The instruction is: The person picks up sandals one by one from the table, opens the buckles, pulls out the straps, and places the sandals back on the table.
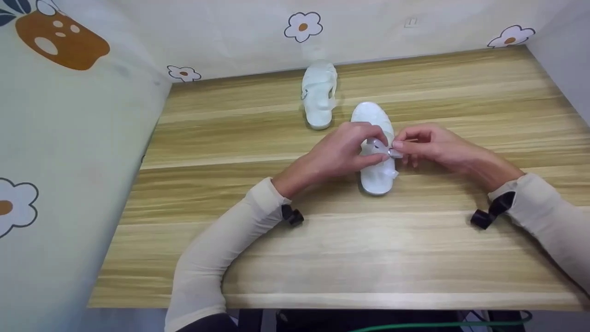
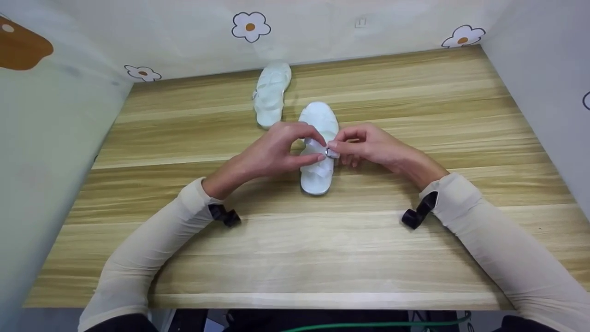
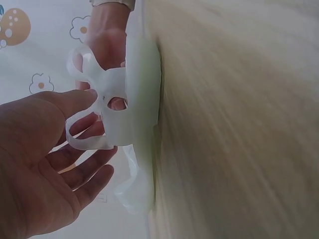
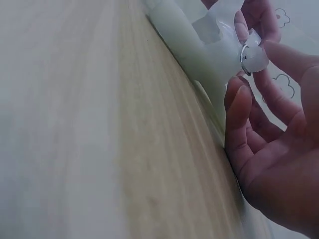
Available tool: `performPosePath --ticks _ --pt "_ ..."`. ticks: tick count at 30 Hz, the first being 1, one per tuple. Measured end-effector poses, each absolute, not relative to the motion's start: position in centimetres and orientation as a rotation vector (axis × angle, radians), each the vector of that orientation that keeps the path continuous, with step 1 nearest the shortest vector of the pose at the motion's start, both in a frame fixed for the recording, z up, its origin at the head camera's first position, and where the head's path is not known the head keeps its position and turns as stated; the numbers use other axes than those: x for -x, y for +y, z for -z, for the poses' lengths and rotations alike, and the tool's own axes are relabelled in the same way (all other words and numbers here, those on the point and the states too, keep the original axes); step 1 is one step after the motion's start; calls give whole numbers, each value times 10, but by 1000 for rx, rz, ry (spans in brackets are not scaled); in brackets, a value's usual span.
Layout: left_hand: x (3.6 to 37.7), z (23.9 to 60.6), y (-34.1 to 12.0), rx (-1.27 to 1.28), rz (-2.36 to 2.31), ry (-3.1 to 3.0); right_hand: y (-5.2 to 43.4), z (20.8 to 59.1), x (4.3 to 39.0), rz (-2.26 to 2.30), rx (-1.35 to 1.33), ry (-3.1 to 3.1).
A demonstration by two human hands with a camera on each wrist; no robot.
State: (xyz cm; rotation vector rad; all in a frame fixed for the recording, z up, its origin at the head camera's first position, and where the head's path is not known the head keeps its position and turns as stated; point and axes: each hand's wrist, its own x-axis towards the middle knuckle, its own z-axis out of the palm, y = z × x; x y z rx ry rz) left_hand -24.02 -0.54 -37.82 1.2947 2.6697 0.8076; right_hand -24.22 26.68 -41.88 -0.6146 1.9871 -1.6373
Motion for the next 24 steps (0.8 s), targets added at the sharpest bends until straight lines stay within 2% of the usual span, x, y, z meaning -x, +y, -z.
performPosePath --ticks 17,24 --pt "240 383 -4 -1293 -867 2653 277 411 244 1478 824 2044" --pt "241 386 -4 -1184 -1064 2522 281 407 243 1456 824 2065"
